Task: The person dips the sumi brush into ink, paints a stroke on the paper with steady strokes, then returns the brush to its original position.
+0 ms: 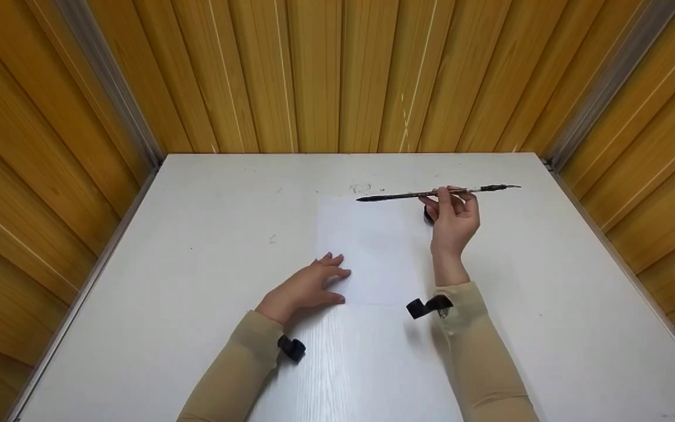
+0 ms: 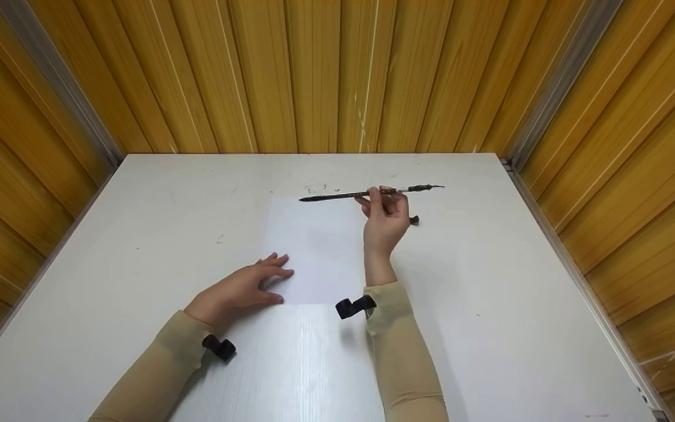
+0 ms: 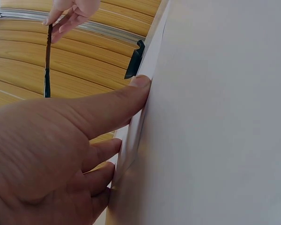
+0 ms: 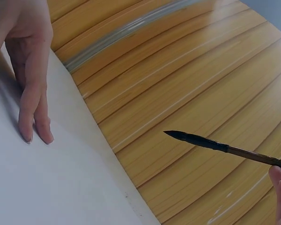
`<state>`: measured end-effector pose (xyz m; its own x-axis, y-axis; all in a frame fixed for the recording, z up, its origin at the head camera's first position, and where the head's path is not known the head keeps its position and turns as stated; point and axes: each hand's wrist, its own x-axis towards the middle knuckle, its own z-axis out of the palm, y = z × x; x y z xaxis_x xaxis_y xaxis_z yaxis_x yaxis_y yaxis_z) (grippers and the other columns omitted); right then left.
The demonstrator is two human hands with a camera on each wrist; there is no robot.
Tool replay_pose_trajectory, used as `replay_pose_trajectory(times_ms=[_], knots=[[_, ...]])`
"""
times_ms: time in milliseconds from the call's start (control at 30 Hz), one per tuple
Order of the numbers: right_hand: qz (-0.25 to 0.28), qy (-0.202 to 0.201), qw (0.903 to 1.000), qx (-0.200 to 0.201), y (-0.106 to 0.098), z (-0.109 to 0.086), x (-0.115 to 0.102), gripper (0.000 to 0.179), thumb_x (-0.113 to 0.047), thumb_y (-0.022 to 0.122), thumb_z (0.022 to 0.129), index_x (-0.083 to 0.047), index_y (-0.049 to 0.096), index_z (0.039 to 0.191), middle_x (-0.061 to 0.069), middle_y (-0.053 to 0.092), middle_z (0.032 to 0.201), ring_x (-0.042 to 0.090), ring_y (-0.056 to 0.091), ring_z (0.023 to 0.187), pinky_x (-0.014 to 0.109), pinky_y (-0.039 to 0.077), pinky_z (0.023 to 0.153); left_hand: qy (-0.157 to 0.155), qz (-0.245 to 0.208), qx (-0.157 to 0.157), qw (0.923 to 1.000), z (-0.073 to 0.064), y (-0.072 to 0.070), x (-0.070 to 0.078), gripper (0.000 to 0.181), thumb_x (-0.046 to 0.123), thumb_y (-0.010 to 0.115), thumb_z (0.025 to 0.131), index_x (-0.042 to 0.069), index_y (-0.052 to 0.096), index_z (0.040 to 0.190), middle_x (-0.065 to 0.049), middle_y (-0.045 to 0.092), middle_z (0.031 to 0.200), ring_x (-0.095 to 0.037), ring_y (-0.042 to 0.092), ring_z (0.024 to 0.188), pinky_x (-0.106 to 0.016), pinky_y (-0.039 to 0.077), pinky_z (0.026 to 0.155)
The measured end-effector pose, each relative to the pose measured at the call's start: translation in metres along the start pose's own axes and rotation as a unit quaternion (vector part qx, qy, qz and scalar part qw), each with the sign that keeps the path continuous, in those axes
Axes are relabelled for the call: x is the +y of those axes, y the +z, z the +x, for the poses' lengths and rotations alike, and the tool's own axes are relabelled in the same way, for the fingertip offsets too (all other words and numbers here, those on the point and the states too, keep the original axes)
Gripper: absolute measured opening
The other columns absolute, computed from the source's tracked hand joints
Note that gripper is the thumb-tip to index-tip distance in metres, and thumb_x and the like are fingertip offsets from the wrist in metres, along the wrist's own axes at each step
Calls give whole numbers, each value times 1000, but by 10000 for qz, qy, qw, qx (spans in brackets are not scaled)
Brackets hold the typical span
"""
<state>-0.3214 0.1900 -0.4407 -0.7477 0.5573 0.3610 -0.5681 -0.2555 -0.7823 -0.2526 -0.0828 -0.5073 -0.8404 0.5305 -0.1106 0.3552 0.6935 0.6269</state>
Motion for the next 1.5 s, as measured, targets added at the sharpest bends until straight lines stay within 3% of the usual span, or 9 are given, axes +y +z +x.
replay_pose_trajectory(times_ms=[267,867,1100,1300,1500], knots=[[-384,-320,9969,-606,13,-11,6,9,-2,71,95,-3,64,100,3,74,85,14,77,67,20,61,59,65,69,56,9999,1,2,1,59,25,79,91,13,59,146,-6,31,170,-31,19,161,-52,22,130],[-1289,-207,9807,-1459,39,-30,25,22,-3,75,92,10,63,105,4,68,91,9,76,69,18,60,63,159,183,27,9997,0,1,1,58,27,78,92,11,59,146,-8,32,169,-32,20,161,-52,21,130],[-1365,-88,9780,-1577,46,-36,30,19,3,73,92,13,62,105,8,69,92,19,77,70,20,60,62,49,203,13,9998,1,1,3,58,27,78,92,14,60,146,-6,33,169,-31,19,161,-53,23,130],[-1470,-77,9732,-1767,54,-44,18,20,4,71,93,16,62,105,7,69,89,34,77,74,24,61,62,91,207,13,9997,0,1,2,58,27,78,92,13,59,146,-7,32,169,-31,19,161,-53,22,130],[-1645,-94,9700,-1786,57,-50,12,18,3,72,93,14,62,104,7,70,90,35,78,74,26,62,63,155,196,14,9997,1,1,0,58,27,78,92,12,59,146,-8,33,168,-31,20,161,-52,22,130]])
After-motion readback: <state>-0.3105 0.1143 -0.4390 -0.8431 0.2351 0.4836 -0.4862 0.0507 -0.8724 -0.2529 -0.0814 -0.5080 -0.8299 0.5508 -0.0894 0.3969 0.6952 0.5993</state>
